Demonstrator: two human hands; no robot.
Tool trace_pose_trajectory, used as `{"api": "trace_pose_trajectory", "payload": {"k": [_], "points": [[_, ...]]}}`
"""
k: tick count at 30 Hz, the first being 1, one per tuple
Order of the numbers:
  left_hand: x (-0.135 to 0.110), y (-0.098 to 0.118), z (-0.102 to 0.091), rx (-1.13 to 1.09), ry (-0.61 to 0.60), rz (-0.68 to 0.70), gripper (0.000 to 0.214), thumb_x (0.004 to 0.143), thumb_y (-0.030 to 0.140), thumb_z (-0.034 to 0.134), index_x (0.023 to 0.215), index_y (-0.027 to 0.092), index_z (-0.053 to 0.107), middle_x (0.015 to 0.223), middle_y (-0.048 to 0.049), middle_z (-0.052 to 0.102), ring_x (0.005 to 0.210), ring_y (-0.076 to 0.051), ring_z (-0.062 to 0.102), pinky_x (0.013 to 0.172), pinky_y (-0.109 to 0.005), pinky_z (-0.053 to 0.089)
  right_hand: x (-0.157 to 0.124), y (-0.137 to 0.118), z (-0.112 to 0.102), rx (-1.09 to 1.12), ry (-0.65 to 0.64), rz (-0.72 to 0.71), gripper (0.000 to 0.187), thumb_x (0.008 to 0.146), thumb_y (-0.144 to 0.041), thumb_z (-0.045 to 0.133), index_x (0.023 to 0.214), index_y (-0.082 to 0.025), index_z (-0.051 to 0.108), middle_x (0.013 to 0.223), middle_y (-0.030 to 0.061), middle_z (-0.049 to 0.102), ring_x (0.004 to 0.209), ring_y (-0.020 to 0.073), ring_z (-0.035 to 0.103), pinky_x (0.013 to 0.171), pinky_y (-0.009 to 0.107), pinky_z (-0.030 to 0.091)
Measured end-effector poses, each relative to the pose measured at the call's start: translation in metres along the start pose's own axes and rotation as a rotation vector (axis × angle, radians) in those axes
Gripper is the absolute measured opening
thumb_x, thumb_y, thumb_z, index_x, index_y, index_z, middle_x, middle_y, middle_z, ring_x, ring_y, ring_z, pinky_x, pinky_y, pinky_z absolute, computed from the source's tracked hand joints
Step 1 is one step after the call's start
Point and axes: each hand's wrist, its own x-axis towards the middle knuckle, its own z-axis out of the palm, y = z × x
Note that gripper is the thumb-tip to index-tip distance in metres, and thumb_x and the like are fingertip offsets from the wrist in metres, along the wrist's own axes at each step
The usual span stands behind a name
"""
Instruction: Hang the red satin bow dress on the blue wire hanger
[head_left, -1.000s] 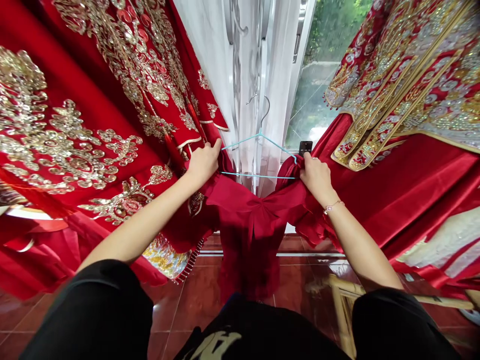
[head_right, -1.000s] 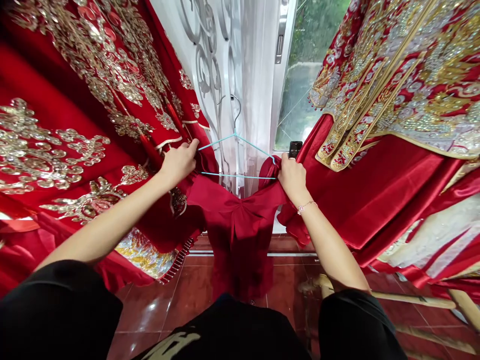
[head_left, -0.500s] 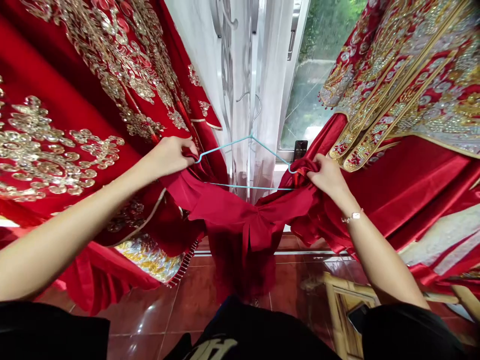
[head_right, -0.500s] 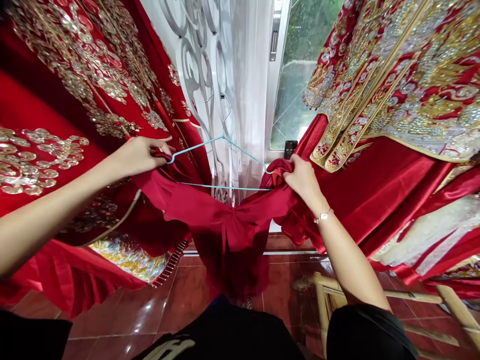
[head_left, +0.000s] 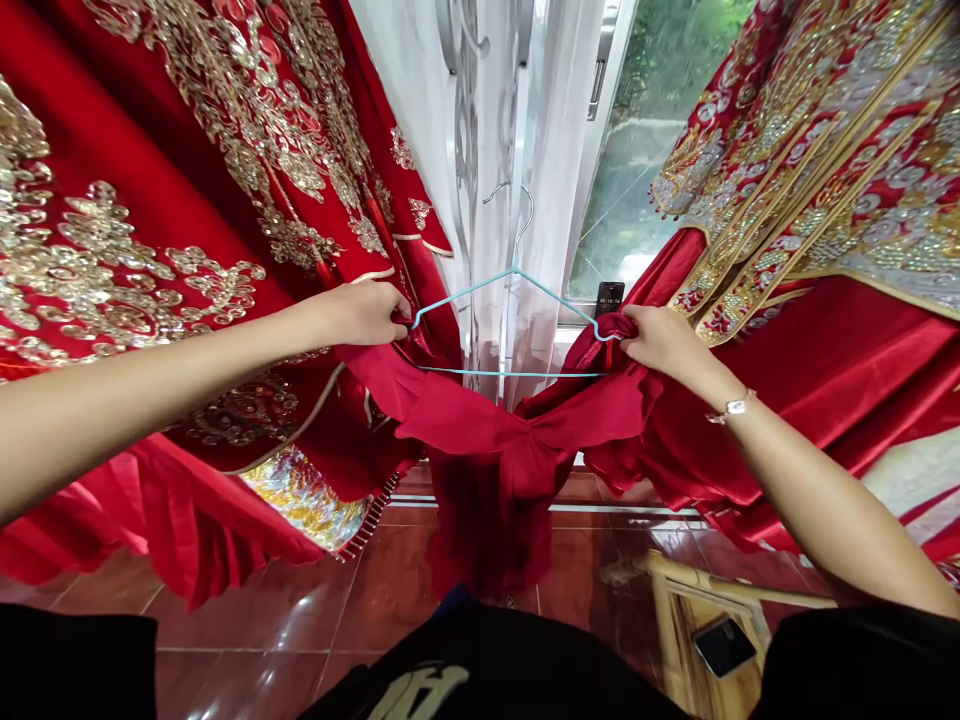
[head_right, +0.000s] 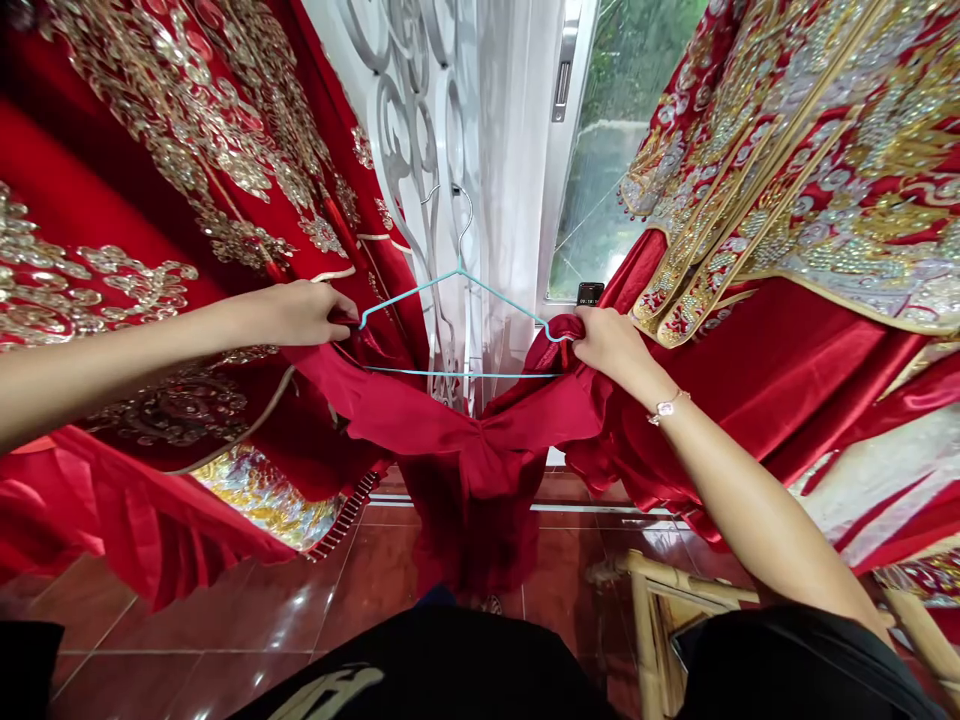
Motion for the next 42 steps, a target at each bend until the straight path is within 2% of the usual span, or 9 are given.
{"api": "trace_pose_trajectory", "payload": {"k": [6, 10, 16, 20, 26, 29, 33, 36, 42], "points": [[0.01, -0.005, -0.014, -0.107, -0.138, -0.084, 0.033, 0.072, 0.023, 0.061, 0.101, 0.018, 0.077, 0.082, -0.0045, 0.07, 0.079, -0.021, 0.065, 0.074, -0.028, 0.045, 0.019, 0.014, -0.006, 0.464, -0.19, 0.225, 0.011, 0.065, -0.01, 0.055, 0.06, -0.018, 0.06, 0.047, -0.0037, 0.046, 0.048, 0.0122, 0.046, 0.05, 0.026, 0.03], [0.025, -0.012, -0.01, -0.055, -0.065, -0.117, 0.028, 0.07, 0.022, 0.062, 0.092, 0.017, 0.078, 0.073, -0.0047, 0.067, 0.082, -0.023, 0.065, 0.078, -0.03, 0.046, 0.016, 0.011, 0.008, 0.785, -0.109, 0.398, 0.016, 0.061, -0.005, 0.053, 0.053, -0.019, 0.053, 0.04, -0.0066, 0.039, 0.04, 0.0075, 0.034, 0.044, 0.023, 0.023], [0.041, -0.018, -0.015, -0.154, -0.045, -0.259, 0.034, 0.08, 0.025, 0.055, 0.099, 0.004, 0.075, 0.074, -0.0065, 0.065, 0.075, -0.017, 0.064, 0.075, -0.03, 0.047, -0.003, 0.041, 0.052, 1.158, 0.017, 0.601, 0.018, 0.051, -0.007, 0.053, 0.063, -0.018, 0.062, 0.045, -0.004, 0.053, 0.039, 0.0099, 0.041, 0.04, 0.022, 0.029], [0.043, -0.012, -0.019, -0.004, -0.007, -0.232, 0.031, 0.077, 0.023, 0.056, 0.093, 0.008, 0.077, 0.067, -0.0071, 0.064, 0.075, -0.022, 0.066, 0.071, -0.03, 0.048, -0.023, 0.06, 0.071, 1.205, 0.106, 0.594, 0.023, 0.049, -0.011, 0.056, 0.068, -0.019, 0.067, 0.054, -0.0027, 0.062, 0.047, 0.0123, 0.049, 0.045, 0.024, 0.037], [0.027, 0.016, -0.02, 0.273, 0.093, -0.069, 0.034, 0.075, 0.022, 0.057, 0.099, 0.009, 0.078, 0.086, -0.0129, 0.07, 0.101, -0.034, 0.067, 0.086, -0.038, 0.049, -0.035, 0.047, 0.071, 1.112, 0.201, 0.408, 0.014, 0.051, -0.019, 0.058, 0.063, -0.019, 0.064, 0.057, -0.004, 0.061, 0.056, 0.0122, 0.049, 0.055, 0.024, 0.037], [0.031, 0.012, -0.021, 0.144, 0.039, -0.135, 0.031, 0.073, 0.023, 0.06, 0.094, 0.011, 0.078, 0.069, -0.0083, 0.065, 0.09, -0.029, 0.068, 0.08, -0.033, 0.051, -0.035, 0.04, 0.071, 1.107, 0.224, 0.391, 0.009, 0.051, -0.021, 0.057, 0.06, -0.02, 0.06, 0.055, -0.0047, 0.057, 0.056, 0.012, 0.046, 0.056, 0.025, 0.035], [0.041, -0.018, -0.012, -0.22, 0.03, -0.392, 0.032, 0.076, 0.026, 0.061, 0.096, 0.009, 0.078, 0.06, -0.0058, 0.059, 0.076, -0.026, 0.068, 0.075, -0.035, 0.054, -0.04, 0.036, 0.073, 1.146, 0.226, 0.387, 0.011, 0.052, -0.022, 0.057, 0.063, -0.02, 0.059, 0.057, -0.0044, 0.057, 0.058, 0.0126, 0.046, 0.058, 0.026, 0.036], [0.042, -0.037, 0.002, -0.403, 0.039, -0.49, 0.031, 0.077, 0.024, 0.062, 0.099, 0.008, 0.078, 0.059, -0.0063, 0.061, 0.073, -0.025, 0.068, 0.075, -0.038, 0.056, -0.049, 0.031, 0.076, 1.164, 0.256, 0.4, 0.017, 0.052, -0.022, 0.057, 0.068, -0.018, 0.061, 0.061, -0.004, 0.058, 0.06, 0.0126, 0.047, 0.06, 0.026, 0.037], [0.033, -0.052, 0.013, -0.413, -0.1, -0.489, 0.023, 0.069, 0.015, 0.061, 0.085, 0.01, 0.076, 0.062, -0.0064, 0.063, 0.064, -0.022, 0.068, 0.066, -0.033, 0.057, -0.076, 0.012, 0.099, 1.271, 0.602, 0.519, 0.022, 0.053, -0.025, 0.061, 0.072, -0.022, 0.05, 0.068, -0.0067, 0.048, 0.065, 0.0116, 0.043, 0.064, 0.026, 0.037]]}}
